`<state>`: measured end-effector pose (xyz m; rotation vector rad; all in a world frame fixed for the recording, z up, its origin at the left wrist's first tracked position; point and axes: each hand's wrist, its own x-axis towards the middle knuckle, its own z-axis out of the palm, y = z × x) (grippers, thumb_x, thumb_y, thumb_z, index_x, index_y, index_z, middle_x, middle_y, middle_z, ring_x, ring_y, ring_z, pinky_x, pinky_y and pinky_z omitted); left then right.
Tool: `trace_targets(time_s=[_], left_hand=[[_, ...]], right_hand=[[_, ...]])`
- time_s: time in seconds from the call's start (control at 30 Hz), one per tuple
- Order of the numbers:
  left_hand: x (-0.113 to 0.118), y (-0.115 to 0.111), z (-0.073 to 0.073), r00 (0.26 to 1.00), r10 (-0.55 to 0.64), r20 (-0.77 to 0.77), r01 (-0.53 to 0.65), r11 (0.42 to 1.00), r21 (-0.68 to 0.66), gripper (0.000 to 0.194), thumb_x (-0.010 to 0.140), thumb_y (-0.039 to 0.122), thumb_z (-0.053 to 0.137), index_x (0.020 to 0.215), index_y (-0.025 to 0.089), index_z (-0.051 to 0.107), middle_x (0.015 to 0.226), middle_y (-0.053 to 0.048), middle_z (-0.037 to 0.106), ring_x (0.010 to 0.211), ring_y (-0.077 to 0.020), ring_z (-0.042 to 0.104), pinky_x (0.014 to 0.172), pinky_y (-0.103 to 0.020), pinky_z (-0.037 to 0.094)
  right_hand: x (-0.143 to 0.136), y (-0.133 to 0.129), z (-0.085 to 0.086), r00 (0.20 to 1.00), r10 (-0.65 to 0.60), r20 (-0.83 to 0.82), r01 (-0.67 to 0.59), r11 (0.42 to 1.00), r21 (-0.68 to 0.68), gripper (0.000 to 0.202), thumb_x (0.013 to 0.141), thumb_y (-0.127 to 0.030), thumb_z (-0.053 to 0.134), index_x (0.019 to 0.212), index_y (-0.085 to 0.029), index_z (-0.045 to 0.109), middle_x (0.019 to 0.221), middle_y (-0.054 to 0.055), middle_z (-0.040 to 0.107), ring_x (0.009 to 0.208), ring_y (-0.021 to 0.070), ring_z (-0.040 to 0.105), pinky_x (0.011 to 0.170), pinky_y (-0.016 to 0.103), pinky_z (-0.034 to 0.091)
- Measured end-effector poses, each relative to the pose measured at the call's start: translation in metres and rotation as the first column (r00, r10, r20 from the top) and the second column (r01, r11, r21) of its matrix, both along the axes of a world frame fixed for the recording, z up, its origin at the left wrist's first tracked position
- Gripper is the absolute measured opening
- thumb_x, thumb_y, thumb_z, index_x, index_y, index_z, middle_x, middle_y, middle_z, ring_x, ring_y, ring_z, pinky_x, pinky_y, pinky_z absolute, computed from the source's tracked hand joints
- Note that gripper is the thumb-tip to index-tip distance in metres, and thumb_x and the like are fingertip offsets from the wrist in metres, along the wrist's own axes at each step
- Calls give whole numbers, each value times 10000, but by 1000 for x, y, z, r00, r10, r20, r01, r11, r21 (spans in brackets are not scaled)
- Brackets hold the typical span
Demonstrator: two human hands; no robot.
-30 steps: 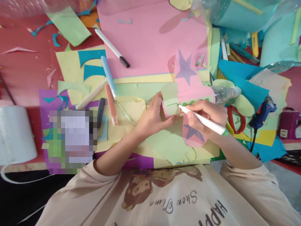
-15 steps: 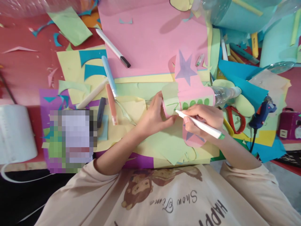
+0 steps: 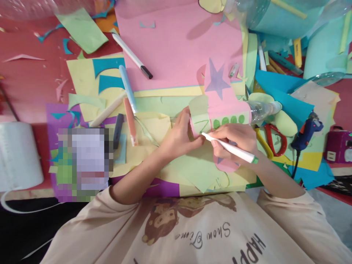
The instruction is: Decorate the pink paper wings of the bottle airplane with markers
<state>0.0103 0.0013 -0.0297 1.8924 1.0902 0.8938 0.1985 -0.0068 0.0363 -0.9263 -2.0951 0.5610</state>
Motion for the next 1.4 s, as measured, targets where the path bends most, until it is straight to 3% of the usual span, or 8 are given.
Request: trace_targets(time_s=[0.33, 0.53, 0.73, 0.97, 1.13, 1.4], left_hand=[[-1, 0, 2, 1000, -20, 11, 20, 1000, -10, 546, 771, 314, 642, 1217, 204, 346, 1219, -118, 503, 1128, -281, 518, 933, -440, 466], [-2, 0, 1, 1000, -14, 11, 13, 999, 37, 597, 770, 313, 658, 1269, 217, 344, 1243, -125, 518, 1149, -299, 531, 925, -453, 490], [0, -1, 6, 999, -28, 24, 25, 994, 102, 586, 791, 274, 666, 1298, 217, 377, 1406, -153, 444, 1334, -302, 437, 1076, -476, 410], [1, 1, 1, 998, -30, 50, 23, 990, 137, 628, 796, 295, 680, 1325, 235, 348, 1386, -161, 451, 1338, -288, 432, 1071, -497, 425], [2, 0, 0, 997, -24, 73, 15, 993, 117, 633, 794, 284, 688, 1321, 259, 338, 1395, -152, 433, 1362, -295, 404, 1073, -512, 425], [2, 0, 2, 995, -38, 90, 30, 995, 97, 622, 789, 262, 685, 1308, 266, 343, 1402, -156, 428, 1348, -312, 411, 1049, -516, 435]], right_hand=[[1, 2, 3, 999, 41, 18, -40, 998, -44, 80, 813, -136, 630, 783, -205, 603, 618, -9, 687, 515, 104, 591, 461, 242, 463], [6, -3, 5, 997, -26, -78, 12, 985, -172, 67, 863, -211, 578, 841, -250, 629, 598, -39, 655, 426, 84, 481, 384, 250, 381], [3, -6, 5, 987, -105, -124, 96, 992, -77, 110, 848, -135, 579, 908, -212, 630, 759, -18, 721, 583, 83, 626, 515, 213, 499], [1, -5, 4, 989, -129, -76, 112, 975, -192, 126, 818, -197, 629, 939, -225, 611, 650, -19, 687, 522, 119, 616, 440, 243, 470], [1, -6, 0, 989, -138, -53, 125, 971, -203, 100, 858, -266, 620, 944, -215, 611, 695, -25, 700, 582, 108, 654, 481, 212, 497], [-1, -3, 1, 989, -134, -58, 119, 970, -212, 103, 876, -233, 602, 978, -222, 597, 699, -35, 701, 592, 99, 667, 511, 201, 515]])
